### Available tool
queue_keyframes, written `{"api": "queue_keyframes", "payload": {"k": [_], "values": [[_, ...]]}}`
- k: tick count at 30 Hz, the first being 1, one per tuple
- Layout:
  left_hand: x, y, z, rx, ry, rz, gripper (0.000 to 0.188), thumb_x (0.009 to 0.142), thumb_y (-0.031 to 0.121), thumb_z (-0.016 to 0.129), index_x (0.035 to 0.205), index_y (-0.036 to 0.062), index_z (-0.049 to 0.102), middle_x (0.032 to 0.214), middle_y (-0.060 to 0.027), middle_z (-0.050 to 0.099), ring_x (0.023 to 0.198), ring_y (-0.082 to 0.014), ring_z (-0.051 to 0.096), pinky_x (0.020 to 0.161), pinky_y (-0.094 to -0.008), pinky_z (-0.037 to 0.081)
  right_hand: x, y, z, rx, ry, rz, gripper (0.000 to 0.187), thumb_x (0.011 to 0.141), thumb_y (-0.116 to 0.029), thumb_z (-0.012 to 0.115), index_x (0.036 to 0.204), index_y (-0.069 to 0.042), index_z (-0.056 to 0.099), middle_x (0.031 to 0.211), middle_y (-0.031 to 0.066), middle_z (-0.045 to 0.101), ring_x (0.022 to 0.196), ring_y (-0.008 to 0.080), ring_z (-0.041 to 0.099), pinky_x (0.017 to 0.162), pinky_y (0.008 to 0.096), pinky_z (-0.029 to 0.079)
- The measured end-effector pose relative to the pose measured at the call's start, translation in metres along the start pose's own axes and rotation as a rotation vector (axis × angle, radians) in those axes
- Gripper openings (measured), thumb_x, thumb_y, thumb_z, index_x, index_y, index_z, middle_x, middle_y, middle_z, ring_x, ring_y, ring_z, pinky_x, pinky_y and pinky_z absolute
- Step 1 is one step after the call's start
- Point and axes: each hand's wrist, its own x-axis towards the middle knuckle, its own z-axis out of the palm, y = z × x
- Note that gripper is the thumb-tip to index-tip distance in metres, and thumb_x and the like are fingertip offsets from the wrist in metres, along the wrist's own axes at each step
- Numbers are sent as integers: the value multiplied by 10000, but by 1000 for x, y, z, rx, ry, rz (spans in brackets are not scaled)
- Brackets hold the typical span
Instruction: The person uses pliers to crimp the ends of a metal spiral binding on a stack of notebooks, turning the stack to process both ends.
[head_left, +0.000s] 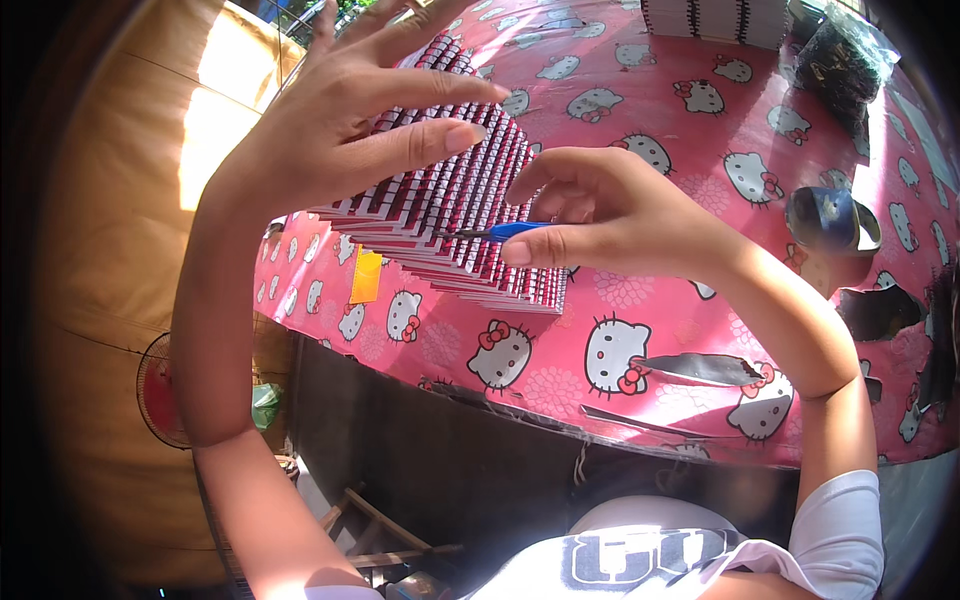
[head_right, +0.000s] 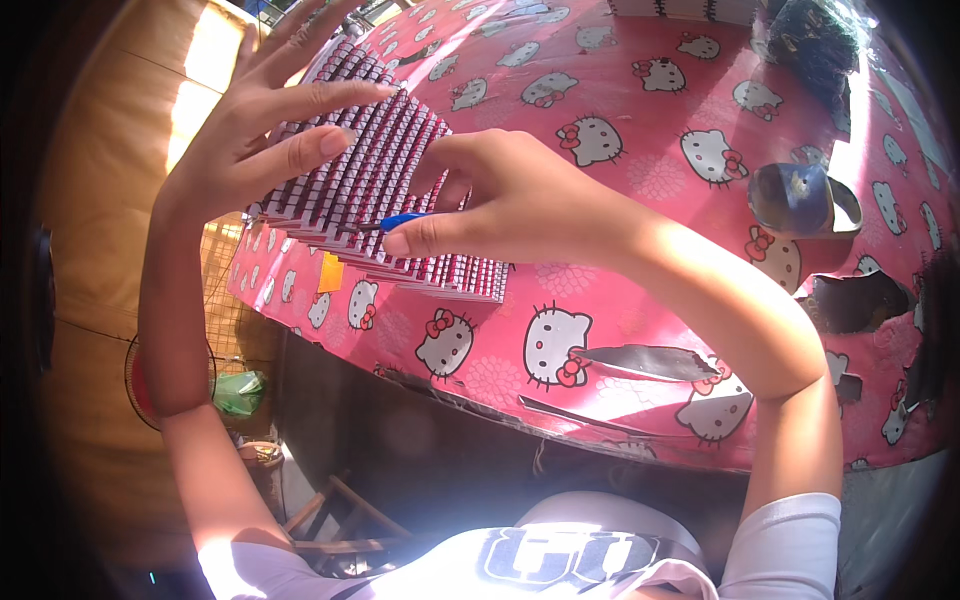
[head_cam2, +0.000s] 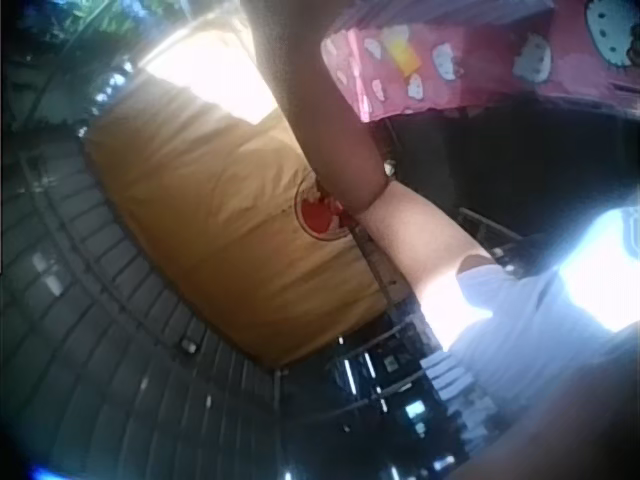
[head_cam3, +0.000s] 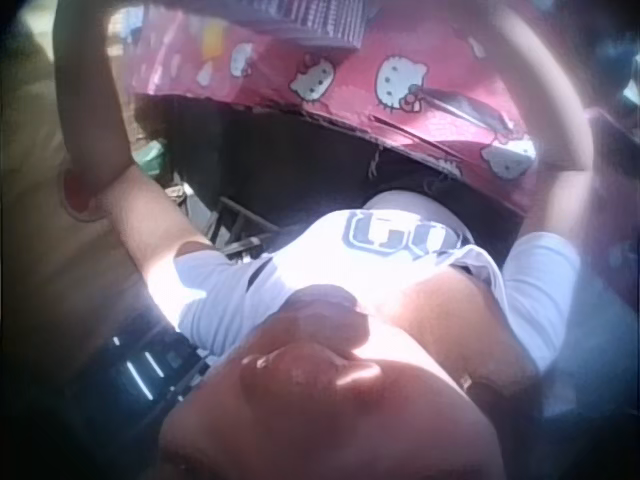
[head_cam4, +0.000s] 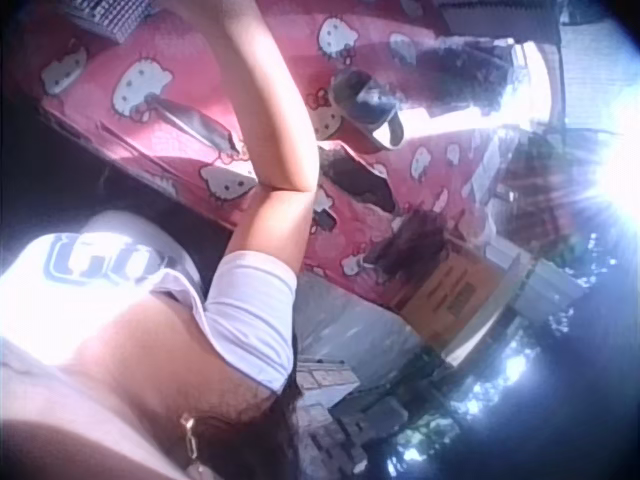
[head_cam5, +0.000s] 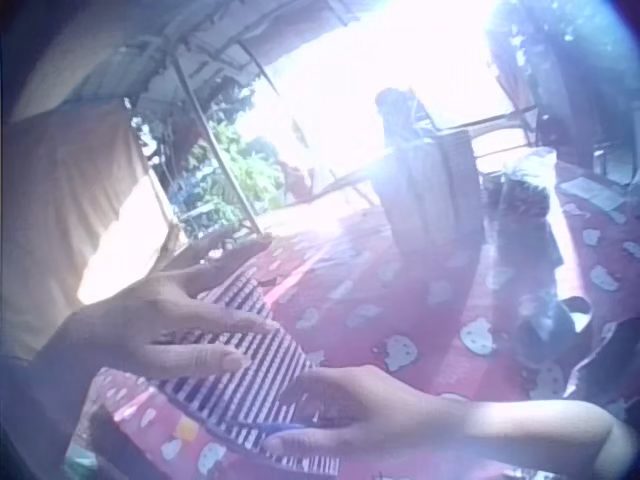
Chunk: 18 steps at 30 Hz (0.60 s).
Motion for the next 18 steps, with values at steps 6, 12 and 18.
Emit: {"api": "queue_keyframes", "payload": {"k": [6, 12, 18], "values": [[-3, 49, -27, 115, -304, 40, 507, 590, 247, 828, 1081, 183, 718, 1406, -7, 523, 1416, -302, 306, 1160, -581, 110, -13, 9, -10, -415, 169, -408, 425, 746, -325, 779, 1003, -28, 616, 884, 163, 633, 850, 367, 623, 754, 443, 488], [-14, 42, -8, 61, -321, 52, 472, 538, 112, 822, 1000, 164, 741, 1218, 26, 653, 1338, -280, 423, 1132, -598, 230, -10, 7, 2, -539, 225, -439, 401, 749, -288, 770, 1020, -42, 606, 969, 127, 600, 956, 332, 587, 836, 441, 459], [-18, 37, -4, -28, -279, 36, 429, 529, 68, 796, 952, 127, 756, 1123, 18, 693, 1288, -284, 470, 1114, -568, 275, -4, 9, 6, -585, 262, -529, 402, 737, -272, 775, 1030, -57, 604, 965, 109, 596, 976, 317, 578, 862, 438, 448]]}}
